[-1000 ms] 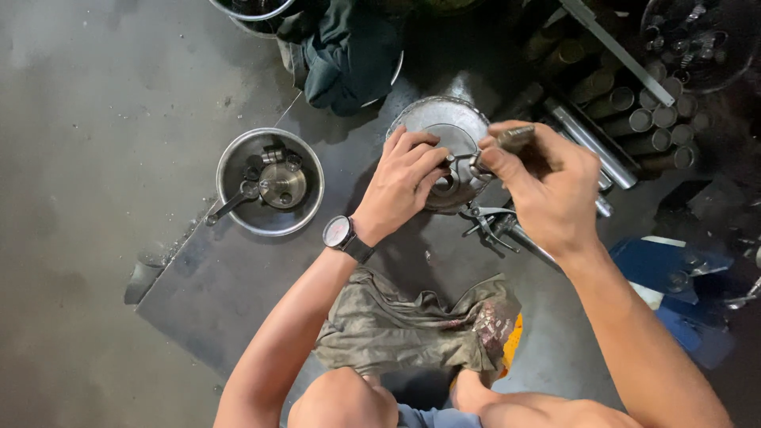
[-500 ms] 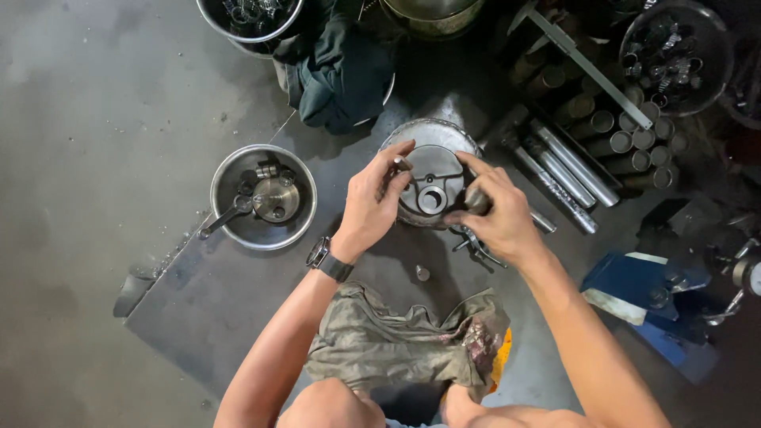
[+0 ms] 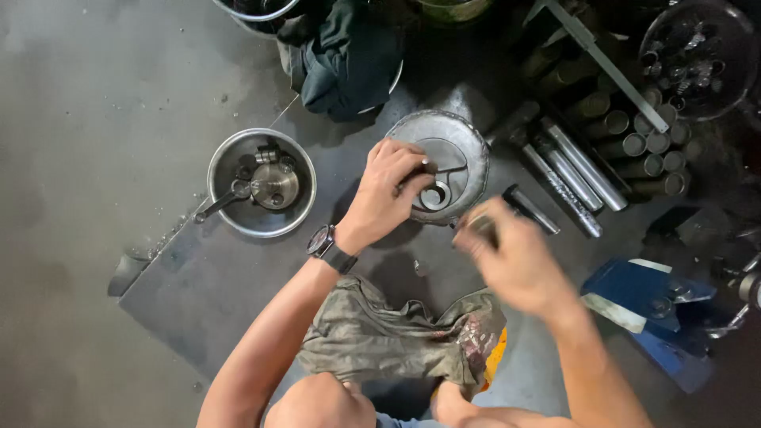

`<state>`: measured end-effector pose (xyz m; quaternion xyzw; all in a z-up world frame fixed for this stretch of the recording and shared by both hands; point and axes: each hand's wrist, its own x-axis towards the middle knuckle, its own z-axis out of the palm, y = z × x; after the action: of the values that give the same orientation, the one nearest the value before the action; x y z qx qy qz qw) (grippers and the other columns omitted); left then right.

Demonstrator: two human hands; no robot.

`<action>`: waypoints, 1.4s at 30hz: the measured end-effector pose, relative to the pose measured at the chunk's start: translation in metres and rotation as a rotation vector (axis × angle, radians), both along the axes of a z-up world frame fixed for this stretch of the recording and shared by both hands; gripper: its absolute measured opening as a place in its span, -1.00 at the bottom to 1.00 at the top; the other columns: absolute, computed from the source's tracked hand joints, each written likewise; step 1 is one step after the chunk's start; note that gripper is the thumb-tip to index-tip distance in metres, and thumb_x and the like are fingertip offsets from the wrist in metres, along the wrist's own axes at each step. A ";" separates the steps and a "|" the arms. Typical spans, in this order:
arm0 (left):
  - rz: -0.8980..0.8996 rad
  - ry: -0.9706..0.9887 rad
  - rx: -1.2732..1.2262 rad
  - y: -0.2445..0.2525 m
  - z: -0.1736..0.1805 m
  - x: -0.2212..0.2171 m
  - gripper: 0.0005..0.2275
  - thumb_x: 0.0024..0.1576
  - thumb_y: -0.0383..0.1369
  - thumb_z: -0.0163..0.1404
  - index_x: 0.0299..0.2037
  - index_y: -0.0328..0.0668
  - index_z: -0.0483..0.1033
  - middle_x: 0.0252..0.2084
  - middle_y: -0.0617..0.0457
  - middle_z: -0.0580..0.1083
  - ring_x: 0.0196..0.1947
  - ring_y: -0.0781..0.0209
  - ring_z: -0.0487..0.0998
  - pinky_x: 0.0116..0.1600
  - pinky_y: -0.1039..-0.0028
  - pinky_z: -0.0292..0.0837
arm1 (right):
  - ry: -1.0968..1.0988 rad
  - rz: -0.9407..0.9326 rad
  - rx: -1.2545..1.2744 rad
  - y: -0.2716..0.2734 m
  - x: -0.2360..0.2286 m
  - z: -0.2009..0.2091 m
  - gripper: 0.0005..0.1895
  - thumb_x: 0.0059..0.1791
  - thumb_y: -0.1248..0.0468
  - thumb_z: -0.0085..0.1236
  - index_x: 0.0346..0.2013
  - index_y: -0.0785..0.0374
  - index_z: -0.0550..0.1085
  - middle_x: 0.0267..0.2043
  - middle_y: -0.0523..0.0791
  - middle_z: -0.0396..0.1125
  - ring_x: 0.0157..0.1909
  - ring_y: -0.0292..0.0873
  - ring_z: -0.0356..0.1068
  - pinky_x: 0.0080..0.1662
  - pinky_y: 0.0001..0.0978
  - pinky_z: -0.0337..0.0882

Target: The person assembles a mechanical component by inserting a cylindrical metal piece into a larger housing and securing it with a hammer. They then wipe the assembly with a cloth and place it on a workbench.

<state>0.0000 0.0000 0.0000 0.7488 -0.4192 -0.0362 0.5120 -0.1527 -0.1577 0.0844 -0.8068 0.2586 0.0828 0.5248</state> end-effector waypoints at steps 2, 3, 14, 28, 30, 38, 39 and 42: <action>-0.027 0.033 0.037 -0.003 -0.002 -0.002 -0.87 0.13 -0.47 0.15 -0.15 -0.27 0.52 -0.08 -0.02 0.50 0.06 -0.01 0.44 0.29 0.23 0.27 | 0.050 0.211 -0.160 0.020 -0.011 -0.002 -0.66 -0.05 0.14 0.26 -0.14 0.31 0.43 -0.11 0.13 0.41 -0.12 0.17 0.44 -0.06 -0.08 0.41; -0.028 0.036 0.039 -0.005 -0.005 0.000 -0.87 0.13 -0.47 0.15 -0.15 -0.27 0.52 -0.08 -0.02 0.50 0.06 -0.01 0.44 0.29 0.23 0.27 | 0.053 0.210 -0.158 0.027 -0.017 -0.012 -0.66 -0.05 0.14 0.26 -0.14 0.31 0.43 -0.11 0.13 0.41 -0.12 0.17 0.44 -0.06 -0.08 0.41; -0.071 -0.035 0.080 -0.009 -0.005 0.005 -0.87 0.15 -0.43 0.17 -0.14 -0.20 0.55 -0.16 0.07 0.49 0.04 0.06 0.42 0.30 0.22 0.22 | 0.281 0.546 -0.172 0.059 -0.018 -0.019 -0.46 -0.06 -0.09 0.16 -0.20 0.40 0.44 -0.23 0.21 0.41 -0.08 0.31 0.39 -0.06 0.13 0.36; -0.077 -0.045 0.077 -0.008 -0.006 0.005 -0.88 0.14 -0.42 0.17 -0.16 -0.22 0.55 -0.16 0.07 0.50 0.05 0.05 0.42 0.29 0.21 0.23 | 0.267 0.569 -0.147 0.061 -0.019 -0.017 -0.45 -0.07 -0.06 0.18 -0.18 0.44 0.41 -0.22 0.25 0.41 -0.06 0.30 0.39 -0.04 0.11 0.35; -0.081 -0.039 0.080 -0.008 -0.005 0.005 -0.88 0.15 -0.42 0.16 -0.16 -0.22 0.55 -0.16 0.08 0.51 0.04 0.05 0.41 0.29 0.22 0.23 | 0.264 0.570 -0.143 0.061 -0.019 -0.017 -0.45 -0.07 -0.06 0.18 -0.18 0.45 0.40 -0.23 0.25 0.41 -0.06 0.30 0.39 -0.04 0.10 0.35; -0.076 -0.053 0.076 -0.008 -0.006 0.005 -0.88 0.15 -0.42 0.16 -0.16 -0.21 0.54 -0.15 0.09 0.51 0.05 0.06 0.42 0.30 0.22 0.23 | 0.240 0.552 -0.126 0.059 -0.019 -0.017 -0.44 -0.07 -0.06 0.17 -0.17 0.46 0.40 -0.24 0.26 0.41 -0.09 0.30 0.41 -0.06 0.10 0.36; -0.076 -0.052 0.075 -0.008 -0.007 0.005 -0.88 0.15 -0.42 0.16 -0.16 -0.21 0.54 -0.15 0.09 0.51 0.05 0.06 0.42 0.30 0.22 0.23 | 0.240 0.552 -0.126 0.059 -0.018 -0.017 -0.44 -0.07 -0.06 0.17 -0.17 0.46 0.40 -0.24 0.26 0.41 -0.09 0.30 0.41 -0.06 0.10 0.36; -0.077 -0.059 0.072 -0.008 -0.008 0.005 -0.87 0.15 -0.42 0.17 -0.15 -0.23 0.54 -0.14 0.09 0.51 0.06 0.05 0.42 0.31 0.21 0.22 | 0.262 0.558 -0.122 0.058 -0.017 -0.015 -0.44 -0.07 -0.07 0.17 -0.18 0.45 0.40 -0.25 0.25 0.41 -0.09 0.30 0.41 -0.06 0.10 0.36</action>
<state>0.0053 -0.0080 -0.0078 0.7509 -0.4610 -0.0486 0.4705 -0.1702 -0.0992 0.0692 -0.8590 0.0970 0.3112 0.3947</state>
